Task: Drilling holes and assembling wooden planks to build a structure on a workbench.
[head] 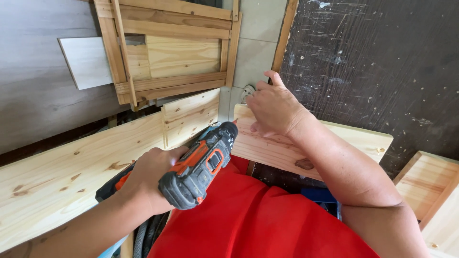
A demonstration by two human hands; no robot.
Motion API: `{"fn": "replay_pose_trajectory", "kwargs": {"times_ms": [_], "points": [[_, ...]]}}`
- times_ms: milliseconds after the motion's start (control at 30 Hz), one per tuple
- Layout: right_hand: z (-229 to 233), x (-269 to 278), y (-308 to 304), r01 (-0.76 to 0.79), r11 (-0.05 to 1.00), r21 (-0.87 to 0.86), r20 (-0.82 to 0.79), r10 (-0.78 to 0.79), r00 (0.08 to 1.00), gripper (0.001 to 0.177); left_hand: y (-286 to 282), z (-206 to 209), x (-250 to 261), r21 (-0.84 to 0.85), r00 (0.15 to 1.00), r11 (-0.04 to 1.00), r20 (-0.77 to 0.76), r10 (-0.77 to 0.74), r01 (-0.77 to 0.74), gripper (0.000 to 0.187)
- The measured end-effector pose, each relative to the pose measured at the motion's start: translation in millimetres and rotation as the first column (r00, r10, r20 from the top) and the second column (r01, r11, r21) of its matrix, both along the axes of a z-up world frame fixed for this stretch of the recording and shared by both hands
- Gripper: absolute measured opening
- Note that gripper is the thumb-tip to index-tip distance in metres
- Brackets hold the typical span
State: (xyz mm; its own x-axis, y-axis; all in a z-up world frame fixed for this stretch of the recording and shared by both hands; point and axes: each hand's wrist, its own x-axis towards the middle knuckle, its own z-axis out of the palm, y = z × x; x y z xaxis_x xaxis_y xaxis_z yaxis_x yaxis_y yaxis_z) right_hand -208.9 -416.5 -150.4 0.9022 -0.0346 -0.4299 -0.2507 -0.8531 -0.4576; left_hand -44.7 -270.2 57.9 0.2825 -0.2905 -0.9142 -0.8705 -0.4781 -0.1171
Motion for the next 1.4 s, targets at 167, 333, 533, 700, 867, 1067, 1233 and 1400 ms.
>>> {"fn": "replay_pose_trajectory", "kwargs": {"times_ms": [167, 333, 533, 700, 867, 1067, 1233, 1400], "points": [[3.6, 1.2, -1.9, 0.006, 1.000, 0.026, -0.015, -0.005, 1.000, 0.057, -24.8, 12.0, -10.8, 0.087, 0.992, 0.992, 0.092, 0.084, -0.092, 0.023], [8.6, 2.4, -4.4, 0.007, 0.999, 0.048, -0.028, -0.006, 1.000, 0.057, -8.1, 5.6, -5.5, 0.032, 0.998, 0.998, 0.039, 0.058, -0.060, 0.025], [2.8, 1.6, -2.2, 0.003, 1.000, 0.031, -0.020, -0.002, 1.000, 0.059, -20.5, 10.9, -11.1, 0.063, 0.991, 0.990, 0.066, 0.119, -0.123, 0.027], [0.4, 1.1, -1.2, 0.001, 1.000, 0.013, -0.009, -0.001, 1.000, 0.060, -11.5, 5.9, -8.3, 0.024, 0.997, 0.998, 0.046, 0.065, -0.066, 0.012], [0.5, 1.6, -0.6, 0.013, 1.000, 0.019, -0.005, -0.013, 1.000, 0.059, -7.2, 4.7, -6.5, 0.027, 0.998, 0.999, 0.049, 0.026, -0.028, 0.020], [0.4, 1.6, -0.2, 0.001, 1.000, 0.000, -0.011, -0.001, 1.000, 0.058, 7.8, -1.7, 1.1, -0.084, 1.000, 0.996, -0.010, -0.023, 0.022, 0.024], [-1.4, 0.8, -0.4, 0.015, 0.999, 0.032, 0.010, -0.015, 1.000, 0.057, -5.1, 2.1, -4.8, -0.038, 1.000, 0.999, 0.016, 0.003, -0.002, 0.029], [-1.8, 1.4, -0.4, 0.013, 1.000, 0.025, -0.003, -0.013, 1.000, 0.057, -7.1, 3.0, -4.2, -0.018, 1.000, 1.000, -0.005, -0.021, 0.021, 0.016]]}}
